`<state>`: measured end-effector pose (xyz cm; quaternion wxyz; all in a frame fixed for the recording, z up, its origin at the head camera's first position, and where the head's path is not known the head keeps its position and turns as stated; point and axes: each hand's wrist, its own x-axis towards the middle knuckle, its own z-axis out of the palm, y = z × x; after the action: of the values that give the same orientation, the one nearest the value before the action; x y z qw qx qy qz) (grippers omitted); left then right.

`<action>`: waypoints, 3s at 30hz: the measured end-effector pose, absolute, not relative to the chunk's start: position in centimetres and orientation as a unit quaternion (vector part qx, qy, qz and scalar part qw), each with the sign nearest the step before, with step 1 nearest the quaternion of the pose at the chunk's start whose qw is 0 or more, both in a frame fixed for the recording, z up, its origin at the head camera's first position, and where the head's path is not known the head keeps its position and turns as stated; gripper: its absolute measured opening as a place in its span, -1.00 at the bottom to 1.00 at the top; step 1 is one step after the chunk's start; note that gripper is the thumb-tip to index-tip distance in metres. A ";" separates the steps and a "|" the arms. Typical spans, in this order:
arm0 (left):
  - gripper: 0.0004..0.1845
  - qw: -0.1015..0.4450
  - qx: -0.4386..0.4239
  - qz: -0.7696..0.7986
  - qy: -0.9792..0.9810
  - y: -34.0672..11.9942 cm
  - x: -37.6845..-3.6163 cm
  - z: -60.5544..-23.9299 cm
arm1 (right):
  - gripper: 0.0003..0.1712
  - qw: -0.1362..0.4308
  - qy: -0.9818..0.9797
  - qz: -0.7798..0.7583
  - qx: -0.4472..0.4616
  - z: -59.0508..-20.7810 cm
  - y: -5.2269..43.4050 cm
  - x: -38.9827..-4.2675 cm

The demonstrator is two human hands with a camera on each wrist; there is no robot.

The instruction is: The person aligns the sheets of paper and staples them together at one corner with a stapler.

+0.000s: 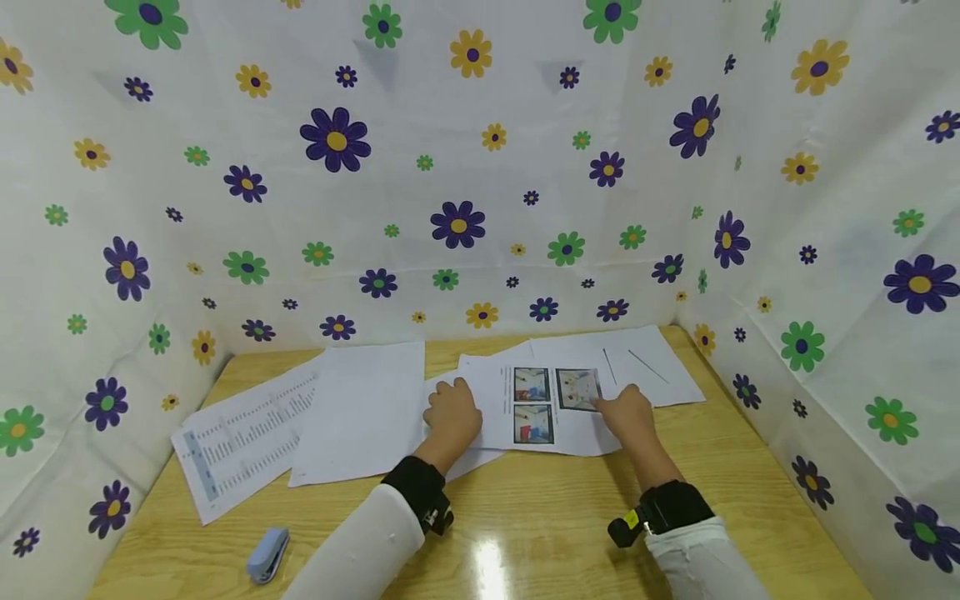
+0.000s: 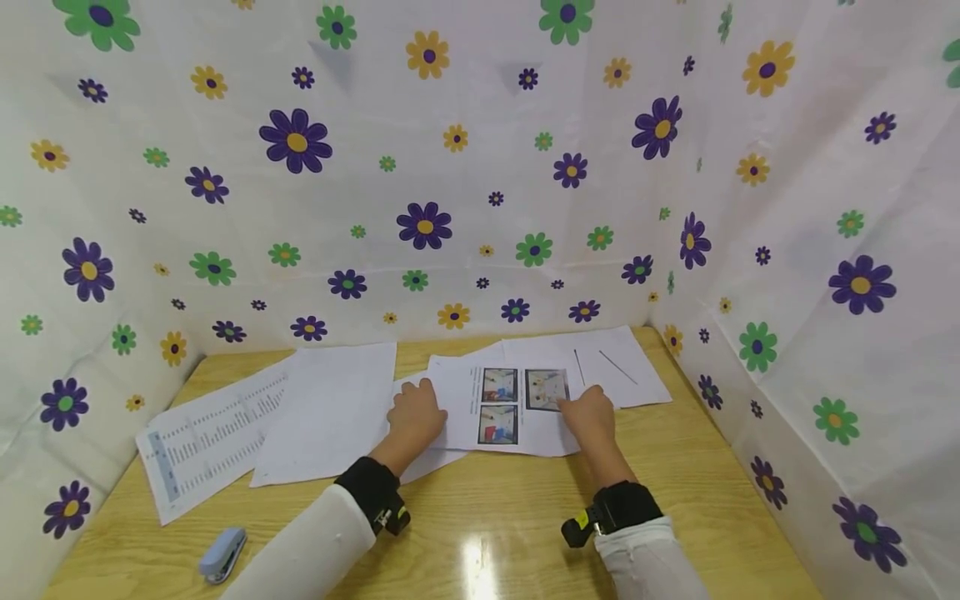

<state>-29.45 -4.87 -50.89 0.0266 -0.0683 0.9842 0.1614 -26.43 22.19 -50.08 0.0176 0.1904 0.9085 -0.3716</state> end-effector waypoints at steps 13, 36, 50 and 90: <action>-0.57 -0.033 -0.002 0.379 0.925 -7.2 -29.8 -51.4 | -0.32 0.107 0.792 -0.556 0.229 -50.9 23.1 -26.7; -0.55 0.057 -0.105 0.663 0.739 -9.9 -30.7 -50.1 | -0.49 -0.029 0.722 -0.657 0.216 -50.7 22.3 -25.3; -0.15 0.107 -0.148 0.844 0.504 -4.4 -27.9 -50.1 | -0.46 -0.068 0.667 -0.697 0.255 -51.7 21.2 -25.2; -0.57 0.197 0.006 0.647 0.736 -6.2 -27.9 -48.2 | 0.10 0.029 0.841 -0.535 0.073 -47.5 20.1 -27.2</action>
<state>-27.90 -6.19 -48.25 0.1974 0.0064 0.7365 0.6470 -27.24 20.15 -47.51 0.0291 0.0727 0.8415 -0.5346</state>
